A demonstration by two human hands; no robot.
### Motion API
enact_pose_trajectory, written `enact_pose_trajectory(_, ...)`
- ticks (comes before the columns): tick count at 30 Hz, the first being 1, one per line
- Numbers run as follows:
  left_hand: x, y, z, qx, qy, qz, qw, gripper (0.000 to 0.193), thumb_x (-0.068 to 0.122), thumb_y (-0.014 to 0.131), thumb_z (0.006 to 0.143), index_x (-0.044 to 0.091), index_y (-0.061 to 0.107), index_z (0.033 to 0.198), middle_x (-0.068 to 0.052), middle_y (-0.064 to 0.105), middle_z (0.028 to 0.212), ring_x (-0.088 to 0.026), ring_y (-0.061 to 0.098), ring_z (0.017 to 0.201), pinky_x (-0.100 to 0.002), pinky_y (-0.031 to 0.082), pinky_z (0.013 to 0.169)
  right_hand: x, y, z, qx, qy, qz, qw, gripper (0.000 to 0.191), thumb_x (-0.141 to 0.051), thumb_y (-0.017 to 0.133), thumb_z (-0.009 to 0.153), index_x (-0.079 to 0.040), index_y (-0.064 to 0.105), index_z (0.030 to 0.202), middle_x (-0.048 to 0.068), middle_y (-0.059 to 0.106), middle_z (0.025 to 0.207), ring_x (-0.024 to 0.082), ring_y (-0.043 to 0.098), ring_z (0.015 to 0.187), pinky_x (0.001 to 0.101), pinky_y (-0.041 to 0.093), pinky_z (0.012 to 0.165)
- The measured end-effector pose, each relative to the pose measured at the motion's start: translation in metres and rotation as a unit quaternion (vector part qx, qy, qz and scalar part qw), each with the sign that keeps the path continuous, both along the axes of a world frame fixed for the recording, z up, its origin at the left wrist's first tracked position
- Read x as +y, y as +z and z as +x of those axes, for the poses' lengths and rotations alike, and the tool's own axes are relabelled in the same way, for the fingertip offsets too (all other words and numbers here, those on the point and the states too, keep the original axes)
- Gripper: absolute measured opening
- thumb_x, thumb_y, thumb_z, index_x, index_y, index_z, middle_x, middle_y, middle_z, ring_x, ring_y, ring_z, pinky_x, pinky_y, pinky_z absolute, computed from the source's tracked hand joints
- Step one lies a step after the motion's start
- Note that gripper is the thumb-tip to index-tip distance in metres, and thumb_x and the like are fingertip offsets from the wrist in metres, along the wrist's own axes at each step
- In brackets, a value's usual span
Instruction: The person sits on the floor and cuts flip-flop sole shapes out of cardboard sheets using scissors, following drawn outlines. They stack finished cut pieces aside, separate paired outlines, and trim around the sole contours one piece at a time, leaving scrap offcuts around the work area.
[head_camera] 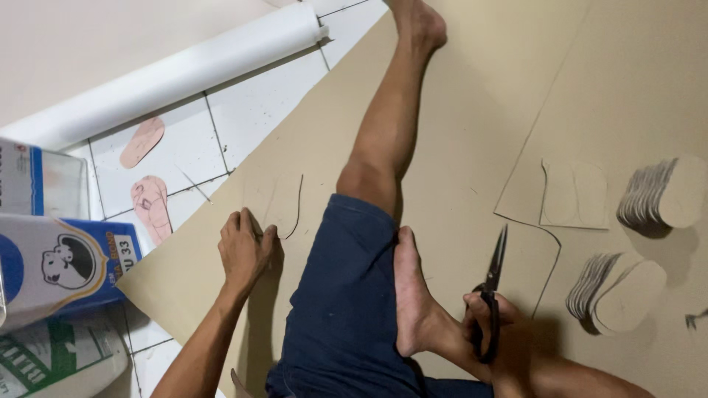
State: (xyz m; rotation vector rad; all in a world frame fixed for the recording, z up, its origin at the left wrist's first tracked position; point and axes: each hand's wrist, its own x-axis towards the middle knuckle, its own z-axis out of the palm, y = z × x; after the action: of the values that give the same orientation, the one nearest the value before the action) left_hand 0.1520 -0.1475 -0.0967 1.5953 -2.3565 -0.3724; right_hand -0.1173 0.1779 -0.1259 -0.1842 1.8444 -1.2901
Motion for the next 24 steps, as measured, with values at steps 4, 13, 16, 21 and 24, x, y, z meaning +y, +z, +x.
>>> enact_pose_trajectory(4,-0.002,-0.011,0.009,0.002,0.076,-0.013,0.997,0.076,0.043,0.077,0.085,-0.007,0.052,0.136,-0.027,0.047,0.144,-0.045,0.042,0.132,-0.055,0.035,0.106,0.000,-0.013,0.021,0.111,-0.048,0.029,0.992,0.023,-0.020,0.069,0.092,0.002,0.071,0.084,0.004,0.063,0.063,0.014,0.057,0.057,0.0291,0.043,0.054)
enact_pose_trajectory(13,-0.034,0.008,0.005,0.552,0.093,0.179,0.809,0.023,0.005,0.074,0.094,-0.005,0.063,0.111,-0.013,0.070,0.097,-0.021,0.063,0.084,-0.037,0.053,0.081,0.018,-0.052,0.054,-0.029,-0.058,0.061,0.996,0.030,-0.027,0.071,0.091,0.002,0.071,0.083,0.009,0.057,0.059,0.018,0.049,0.049,0.0323,0.035,0.047)
enact_pose_trajectory(16,-0.018,0.026,-0.025,0.652,0.055,0.269,0.707,0.022,-0.003,0.075,0.089,0.000,0.057,0.102,-0.012,0.067,0.084,-0.020,0.067,0.074,-0.036,0.060,0.077,0.020,-0.051,0.057,-0.095,-0.027,0.041,0.994,0.037,-0.033,0.067,0.094,0.002,0.068,0.083,0.011,0.056,0.057,0.020,0.050,0.046,0.0330,0.036,0.044)
enact_pose_trajectory(21,0.075,0.050,-0.107,0.555,-0.021,0.515,0.653,0.021,0.012,0.070,0.090,-0.004,0.069,0.103,-0.015,0.075,0.088,-0.020,0.072,0.067,-0.032,0.057,0.052,0.024,-0.014,0.062,-0.076,-0.020,-0.019,0.997,0.047,-0.042,0.065,0.090,0.005,0.071,0.088,0.011,0.060,0.056,0.020,0.055,0.044,0.0331,0.041,0.041)
enact_pose_trajectory(24,0.110,0.063,-0.137,0.485,-0.115,0.579,0.645,0.026,0.019,0.067,0.096,-0.006,0.070,0.102,-0.014,0.075,0.083,-0.018,0.070,0.062,-0.029,0.057,0.051,0.034,0.019,0.067,-0.040,0.021,-0.071,0.996,0.063,-0.056,0.058,0.090,0.006,0.072,0.096,0.010,0.063,0.058,0.019,0.058,0.047,0.0327,0.045,0.045)
